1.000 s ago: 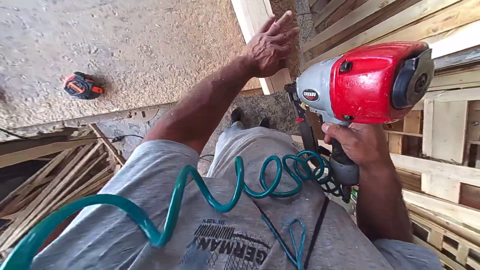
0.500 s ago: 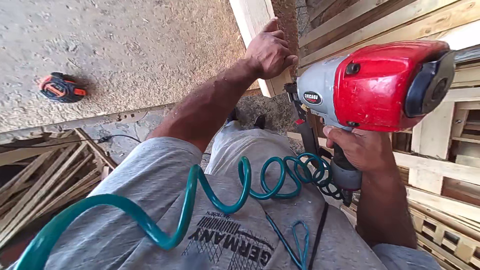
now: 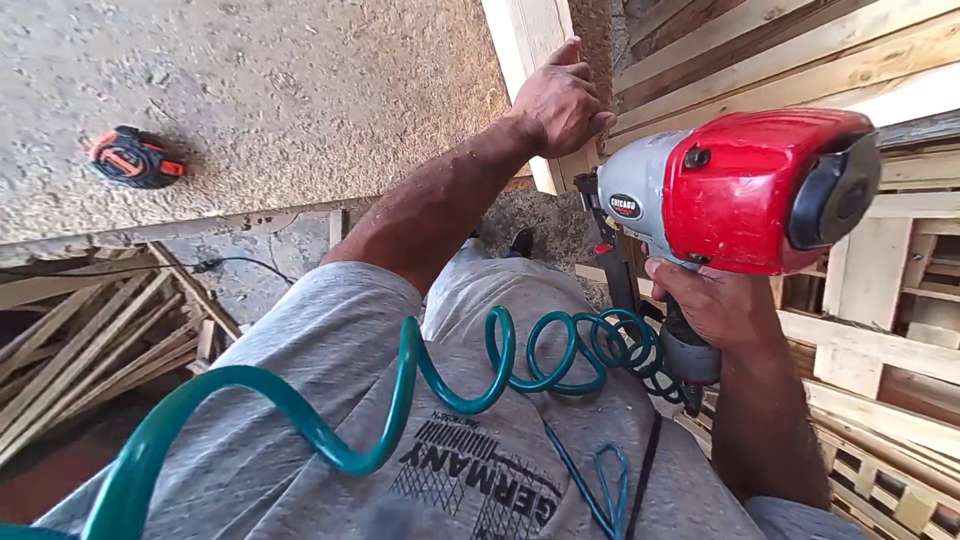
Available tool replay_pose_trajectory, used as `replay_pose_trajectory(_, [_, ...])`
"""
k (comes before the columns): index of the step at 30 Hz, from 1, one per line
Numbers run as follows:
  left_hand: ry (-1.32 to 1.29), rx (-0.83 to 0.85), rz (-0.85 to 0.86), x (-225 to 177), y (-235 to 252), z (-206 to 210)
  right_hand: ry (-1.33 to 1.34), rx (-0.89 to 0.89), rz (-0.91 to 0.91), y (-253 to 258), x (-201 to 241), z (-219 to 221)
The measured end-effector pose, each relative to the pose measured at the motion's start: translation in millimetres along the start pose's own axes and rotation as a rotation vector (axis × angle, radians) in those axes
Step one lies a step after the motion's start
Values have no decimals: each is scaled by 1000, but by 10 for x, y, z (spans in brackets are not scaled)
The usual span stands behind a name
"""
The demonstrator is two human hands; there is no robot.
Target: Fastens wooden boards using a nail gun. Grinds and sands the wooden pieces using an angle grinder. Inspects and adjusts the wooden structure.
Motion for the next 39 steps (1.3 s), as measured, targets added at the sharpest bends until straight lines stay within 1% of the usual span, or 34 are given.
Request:
replay_pose_trajectory(3, [-33,13,-6,14,13,-8,40,-19,-38,-122,42,-37])
replay_pose_trajectory(4, [-84,-13,-12,42,12,-33,50,-29,-50,-175,15,-33])
replay_pose_trajectory(5, [-171,-80,-30,62,-17,-77,58,-39,-50,-251,-25,-28])
replay_pose_trajectory(7, [-422,-292,-109,36,-249,-261,65,-48,-26,-413,-127,-32])
replay_pose_trajectory(8, [-471,-355,-188,-47,-481,-364,61,-44,-12,-489,-194,-39])
replay_pose_trajectory(9, [-479,-369,-307,-185,-795,-416,52,-27,-3,-555,-271,-43])
replay_pose_trajectory(10, [-492,-308,-433,-362,-1153,-401,34,2,5,-595,-355,-35])
replay_pose_trajectory(11, [-556,-156,-541,-561,-1517,-316,10,37,14,-594,-434,-2])
replay_pose_trajectory(12, [-672,22,-607,-777,-1858,-157,-21,81,16,-544,-502,66])
replay_pose_trajectory(13, [-840,196,-626,-1015,-2160,41,-54,125,10,-468,-543,170])
replay_pose_trajectory(14, [-1041,296,-619,-1280,-2403,220,-99,168,-9,-368,-542,314])
replay_pose_trajectory(15, [-1266,281,-612,-1539,-2570,349,-167,187,-40,-265,-507,508])
replay_pose_trajectory(16, [-1515,171,-611,-1771,-2644,410,-248,176,-91,-193,-447,735])
replay_pose_trajectory(17, [-1726,-2,-616,-1943,-2643,415,-316,153,-138,-152,-392,976])
replay_pose_trajectory(18, [-1863,-209,-622,-2037,-2600,378,-365,117,-184,-134,-359,1223])
replay_pose_trajectory(19, [-1938,-424,-637,-2066,-2546,319,-398,86,-227,-139,-334,1459])
replay_pose_trajectory(20, [-1968,-596,-660,-2052,-2516,260,-420,66,-257,-179,-306,1675])
replay_pose_trajectory(21, [-1986,-696,-673,-1999,-2527,203,-435,46,-290,-252,-251,1857])
replay_pose_trajectory(22, [-1974,-737,-705,-1927,-2579,167,-445,38,-343,-364,-182,1998])
replay_pose_trajectory(24, [-1958,-756,-783,-1752,-2754,171,-446,76,-480,-643,-55,2140])
replay_pose_trajectory(25, [-1953,-772,-843,-1677,-2837,198,-425,78,-536,-745,-15,2130])
replay_pose_trajectory(26, [-1928,-807,-930,-1604,-2883,232,-377,37,-565,-762,-7,2068])
replay_pose_trajectory(27, [-1899,-852,-1019,-1543,-2916,273,-335,-38,-542,-704,-44,1975])
replay_pose_trajectory(28, [-1888,-888,-1081,-1489,-2962,319,-346,-118,-453,-583,-133,1867])
replay_pose_trajectory(29, [-1903,-911,-1105,-1443,-3021,379,-390,-140,-297,-410,-276,1768])
replay_pose_trajectory(30, [-1938,-916,-1092,-1415,-3089,448,-393,-59,-96,-220,-458,1703])
replay_pose_trajectory(31, [-1985,-909,-1054,-1405,-3151,514,-328,73,76,-42,-663,1691])
replay_pose_trajectory(32, [-2049,-894,-989,-1401,-3195,577,-214,187,171,91,-866,1739])
replay_pose_trajectory(33, [-2124,-863,-910,-1401,-3218,632,-97,260,201,162,-1026,1818])
replay_pose_trajectory(34, [-2199,-825,-830,-1409,-3228,677,-24,283,196,187,-1121,1872])
replay_pose_trajectory(35, [-2248,-780,-776,-1425,-3232,704,-5,273,175,171,-1161,1885])
replay_pose_trajectory(37, [-2293,-661,-733,-1412,-3217,712,-46,220,111,112,-1175,1822])
replay_pose_trajectory(39, [-2328,-571,-711,-1372,-3173,726,-98,157,92,83,-1140,1722])
Point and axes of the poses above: each hand's wrist, its own y-axis towards the middle knuckle, its own z-axis out of the palm, x = y × z, the point moved 2 cm from there along y, towards the middle knuckle, and after that the axes turned 1 degree about -x, right-handed, at the moved point
